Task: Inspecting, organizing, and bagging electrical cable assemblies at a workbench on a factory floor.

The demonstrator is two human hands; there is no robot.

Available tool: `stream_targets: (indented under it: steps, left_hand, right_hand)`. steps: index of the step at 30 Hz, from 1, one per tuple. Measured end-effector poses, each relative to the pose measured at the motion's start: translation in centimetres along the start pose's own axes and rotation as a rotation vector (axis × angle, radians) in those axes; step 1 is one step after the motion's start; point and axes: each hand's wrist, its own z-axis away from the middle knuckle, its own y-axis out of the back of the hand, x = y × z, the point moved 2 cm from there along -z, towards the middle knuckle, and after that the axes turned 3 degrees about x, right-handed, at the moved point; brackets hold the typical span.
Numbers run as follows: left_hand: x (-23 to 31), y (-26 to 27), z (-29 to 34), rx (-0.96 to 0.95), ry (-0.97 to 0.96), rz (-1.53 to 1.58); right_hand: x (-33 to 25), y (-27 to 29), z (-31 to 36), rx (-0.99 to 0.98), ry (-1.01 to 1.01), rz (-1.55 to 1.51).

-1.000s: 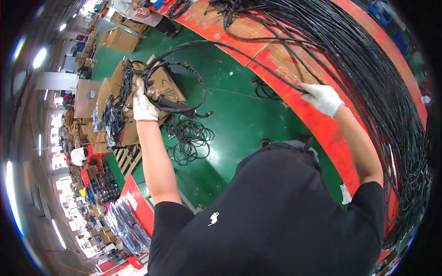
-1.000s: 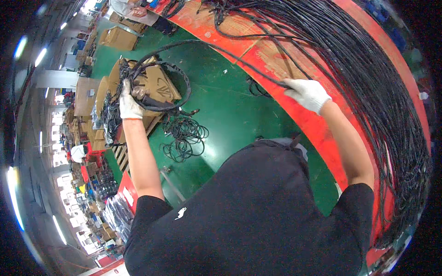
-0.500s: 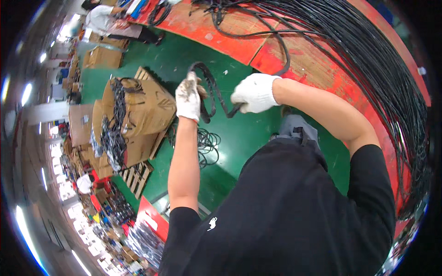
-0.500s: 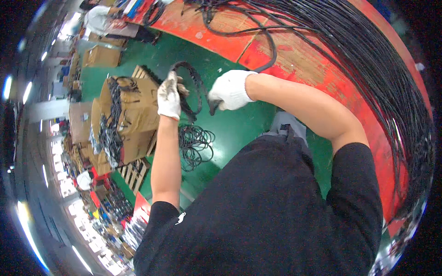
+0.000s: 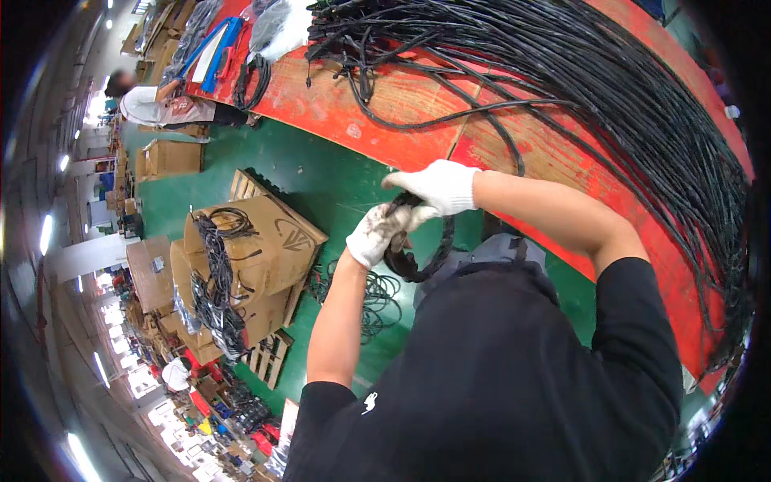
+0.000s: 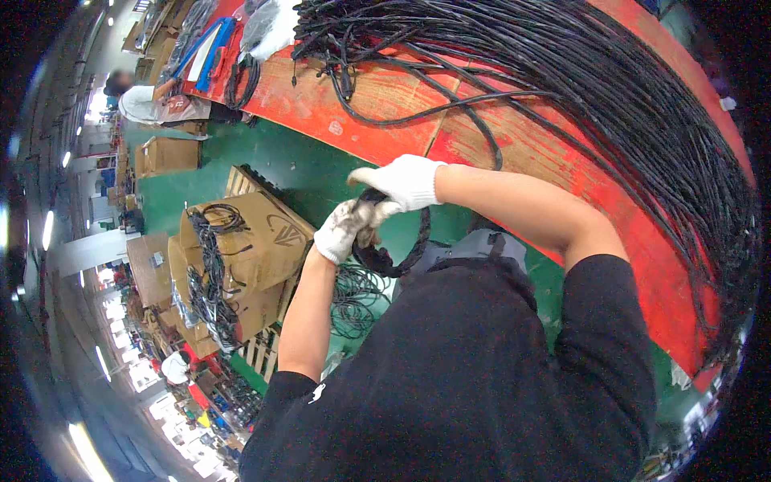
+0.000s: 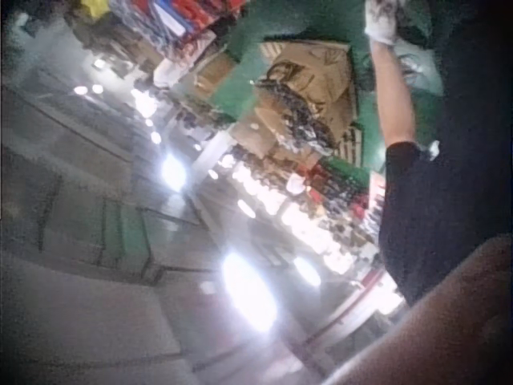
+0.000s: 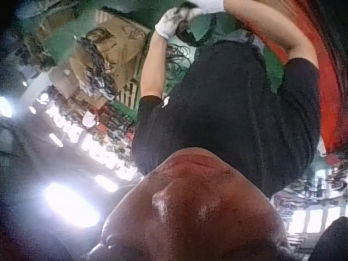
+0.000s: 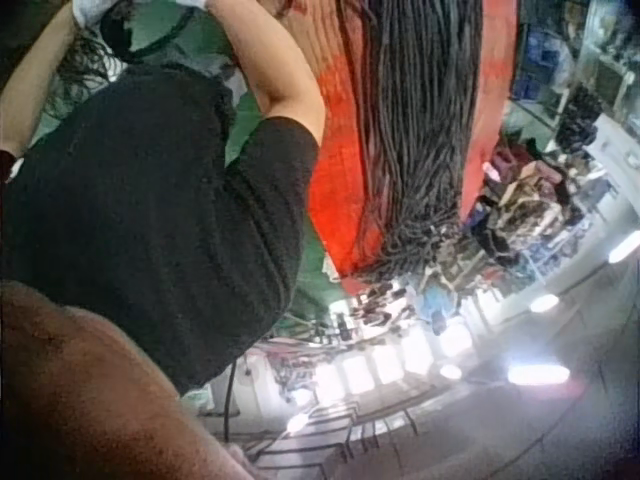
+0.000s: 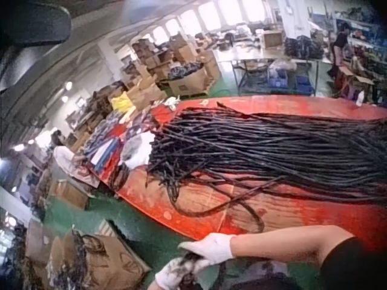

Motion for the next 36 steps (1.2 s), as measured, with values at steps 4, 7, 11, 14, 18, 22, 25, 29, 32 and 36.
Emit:
stream_targets:
  steps: [4, 7, 11, 14, 18, 22, 25, 29, 32, 36]
  left_hand:
    - [1.9, 7.1, 3.7, 0.055, 0.189, -0.185]
    - [2.7, 14.9, 9.4, 0.312, 0.178, -0.100]
    - [1.8, 24.6, 15.2, 0.660, -0.113, 0.128]
    - [0.1, 30.9, 17.6, 0.869, -0.348, 0.313]
    - [-1.4, 39.6, 18.0, 0.941, -0.322, 0.321]
    - [-3.7, 44.9, 13.1, 1.215, -0.167, 0.346]
    - [-3.9, 48.1, 8.3, 0.985, -0.159, 0.362]
    - [-3.0, 49.6, 1.5, 0.913, -0.188, 0.407]
    - [-1.4, 49.4, -1.8, 0.765, -0.312, 0.555]
    - [-0.4, 47.7, -3.3, 0.693, -0.366, 0.641]
  right_hand:
    - [5.0, -0.1, -0.7, -0.069, -0.069, 0.057]
    - [11.4, 1.0, -0.6, -0.098, -0.184, 0.110]
    - [18.4, 1.7, -7.1, 0.164, 0.049, 0.383]
    - [20.7, 2.1, -14.8, 0.152, -0.081, 0.464]
    - [20.6, 4.9, -22.4, -0.034, -0.309, 0.521]
    - [18.0, 11.4, -21.5, 0.414, -0.397, 0.208]
    - [14.5, 16.6, -17.3, 0.580, -0.446, 0.038]
    - [8.2, 20.9, -13.2, 0.810, -0.408, -0.066]
    - [4.8, 22.5, -10.6, 0.926, -0.439, -0.298]
    - [4.5, 21.8, -6.9, 0.975, -0.466, -0.203]
